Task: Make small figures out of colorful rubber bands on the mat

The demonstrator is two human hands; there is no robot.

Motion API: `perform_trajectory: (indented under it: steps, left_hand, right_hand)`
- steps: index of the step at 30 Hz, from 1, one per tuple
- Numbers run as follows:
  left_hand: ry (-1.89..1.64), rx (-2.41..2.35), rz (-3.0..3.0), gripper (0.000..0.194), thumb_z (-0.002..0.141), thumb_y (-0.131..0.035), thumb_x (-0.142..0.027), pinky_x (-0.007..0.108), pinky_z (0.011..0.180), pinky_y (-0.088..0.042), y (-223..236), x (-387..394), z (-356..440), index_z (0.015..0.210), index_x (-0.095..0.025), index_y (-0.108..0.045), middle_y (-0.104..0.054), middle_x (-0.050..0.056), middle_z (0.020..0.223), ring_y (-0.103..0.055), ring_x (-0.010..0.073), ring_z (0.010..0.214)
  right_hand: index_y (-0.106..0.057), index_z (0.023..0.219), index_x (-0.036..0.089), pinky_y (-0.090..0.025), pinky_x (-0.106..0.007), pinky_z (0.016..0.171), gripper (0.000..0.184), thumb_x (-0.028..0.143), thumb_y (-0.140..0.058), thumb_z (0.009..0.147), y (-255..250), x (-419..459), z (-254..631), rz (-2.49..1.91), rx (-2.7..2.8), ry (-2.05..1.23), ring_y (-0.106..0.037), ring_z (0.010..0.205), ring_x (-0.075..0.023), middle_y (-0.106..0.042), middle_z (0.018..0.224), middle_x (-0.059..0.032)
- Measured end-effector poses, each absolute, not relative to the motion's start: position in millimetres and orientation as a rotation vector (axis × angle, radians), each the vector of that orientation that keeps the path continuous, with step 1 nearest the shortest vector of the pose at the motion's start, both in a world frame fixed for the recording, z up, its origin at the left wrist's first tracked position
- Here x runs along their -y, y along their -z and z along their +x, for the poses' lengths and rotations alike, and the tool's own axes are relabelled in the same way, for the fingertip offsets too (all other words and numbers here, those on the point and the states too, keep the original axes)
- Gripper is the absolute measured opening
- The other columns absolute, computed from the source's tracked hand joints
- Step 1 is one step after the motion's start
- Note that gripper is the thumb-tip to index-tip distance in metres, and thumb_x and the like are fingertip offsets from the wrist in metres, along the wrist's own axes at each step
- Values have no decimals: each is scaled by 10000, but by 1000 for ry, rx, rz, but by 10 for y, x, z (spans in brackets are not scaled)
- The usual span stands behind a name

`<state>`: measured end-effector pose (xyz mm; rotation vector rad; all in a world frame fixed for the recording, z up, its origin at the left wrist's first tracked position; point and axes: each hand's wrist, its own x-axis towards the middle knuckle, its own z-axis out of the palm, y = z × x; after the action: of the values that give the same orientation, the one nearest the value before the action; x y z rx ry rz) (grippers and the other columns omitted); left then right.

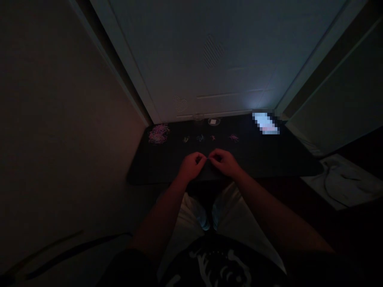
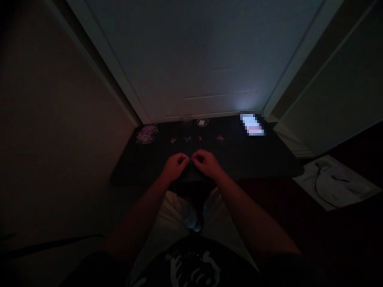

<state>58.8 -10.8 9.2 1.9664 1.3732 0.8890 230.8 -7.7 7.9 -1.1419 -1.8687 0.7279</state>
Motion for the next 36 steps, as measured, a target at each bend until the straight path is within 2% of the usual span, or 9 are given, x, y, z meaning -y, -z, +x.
perform_trajectory:
  steps: [22,36]
  left_hand:
    - [-862,-1391,1972,213,821,-484,-341,221,590,-406,-96,106,580,807,-166,-604,-634,6,749,-548,110,654]
    - [-963,-1378,1908,216,840,-465,-329,230,651,-430,-116,94,560,814,-158,-595,-641,18,795,-572,123,739]
  right_hand:
    - [-556,724,179,-369,-229,556,42,174,-521,702,-73,87,2320,-1139,1886,-780,-477,596,-110,-535,646,14]
    - [-559,710,175,-358,-241,553,52,188,-510,701,-78,87,2310,-1156,1873,-786,-472,594,-121,-530,637,8]
